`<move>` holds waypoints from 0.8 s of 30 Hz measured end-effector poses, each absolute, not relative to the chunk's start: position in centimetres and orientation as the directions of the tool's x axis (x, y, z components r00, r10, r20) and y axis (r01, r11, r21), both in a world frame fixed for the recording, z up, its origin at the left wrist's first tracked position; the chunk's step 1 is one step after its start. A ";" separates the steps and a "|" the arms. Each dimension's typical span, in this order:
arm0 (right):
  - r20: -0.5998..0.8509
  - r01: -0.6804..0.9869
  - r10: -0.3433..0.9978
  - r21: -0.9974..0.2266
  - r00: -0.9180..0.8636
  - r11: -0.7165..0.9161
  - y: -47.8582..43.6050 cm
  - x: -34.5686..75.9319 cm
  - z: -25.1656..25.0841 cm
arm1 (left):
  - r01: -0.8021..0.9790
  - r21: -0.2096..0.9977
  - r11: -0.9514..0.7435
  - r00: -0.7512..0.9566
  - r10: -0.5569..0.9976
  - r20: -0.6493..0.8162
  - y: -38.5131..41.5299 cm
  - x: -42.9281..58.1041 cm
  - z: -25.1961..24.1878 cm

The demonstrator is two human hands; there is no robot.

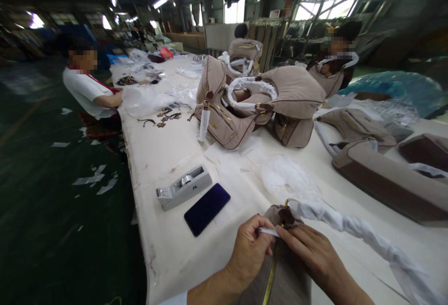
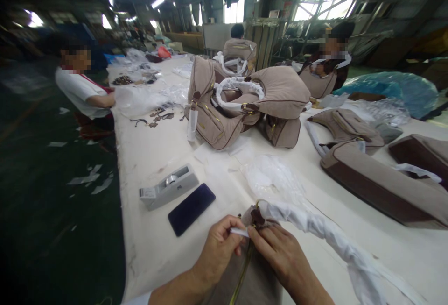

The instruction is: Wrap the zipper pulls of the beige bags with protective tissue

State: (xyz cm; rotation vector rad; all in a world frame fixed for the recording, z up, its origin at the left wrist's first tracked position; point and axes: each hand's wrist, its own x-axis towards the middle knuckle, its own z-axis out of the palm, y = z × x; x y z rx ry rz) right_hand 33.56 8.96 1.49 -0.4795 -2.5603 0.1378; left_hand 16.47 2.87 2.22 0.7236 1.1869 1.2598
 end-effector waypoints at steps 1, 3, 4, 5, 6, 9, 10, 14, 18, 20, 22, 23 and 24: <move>0.476 0.299 0.354 -0.189 -0.805 0.935 9.0 33.6 1.6 | -0.384 0.888 0.255 -0.103 0.943 -0.315 2.9 16.7 2.2; 0.483 0.271 0.326 -0.181 -0.813 0.945 9.0 33.4 1.8 | -0.510 0.799 0.318 -0.085 0.906 -0.415 2.9 17.1 2.2; 0.493 0.260 0.311 -0.169 -0.812 0.950 9.0 33.3 1.9 | -0.568 0.749 0.342 -0.069 0.887 -0.457 2.9 17.2 2.2; 0.507 0.255 0.298 -0.155 -0.809 0.955 9.0 33.2 2.0 | -0.617 0.699 0.361 -0.047 0.870 -0.490 2.8 17.2 2.2; 0.521 0.255 0.291 -0.141 -0.802 0.957 9.0 33.1 2.0 | -0.652 0.658 0.376 -0.024 0.858 -0.513 2.7 17.2 2.2; 0.559 0.279 0.294 -0.115 -0.775 0.953 8.9 32.7 1.8 | -0.697 0.577 0.425 0.074 0.843 -0.532 2.6 16.4 2.1; 0.568 0.285 0.297 -0.113 -0.768 0.952 8.9 32.6 1.6 | -0.699 0.552 0.455 0.116 0.834 -0.540 2.7 16.0 2.0; 0.586 0.284 0.302 -0.127 -0.752 0.951 8.7 32.4 1.2 | -0.596 0.499 0.629 0.247 0.735 -0.632 3.4 14.5 1.4; 0.614 0.259 0.282 -0.128 -0.738 0.957 9.1 32.1 1.4 | -0.439 0.581 0.685 0.268 0.717 -0.643 3.9 14.1 1.1; 0.620 0.269 0.292 -0.134 -0.728 0.954 9.3 31.8 1.6 | -0.417 0.608 0.676 0.246 0.727 -0.641 3.9 14.4 1.2; 0.618 0.314 0.347 -0.166 -0.706 0.935 8.8 31.4 1.8 | -0.403 0.658 0.636 0.191 0.762 -0.619 3.6 14.8 1.3; 0.618 0.356 0.392 -0.187 -0.682 0.915 8.2 31.3 1.9 | -0.389 0.695 0.605 0.157 0.787 -0.597 3.4 15.1 1.3; 0.619 0.411 0.443 -0.206 -0.648 0.888 7.3 31.3 1.9 | -0.370 0.736 0.566 0.119 0.815 -0.567 3.2 15.4 1.3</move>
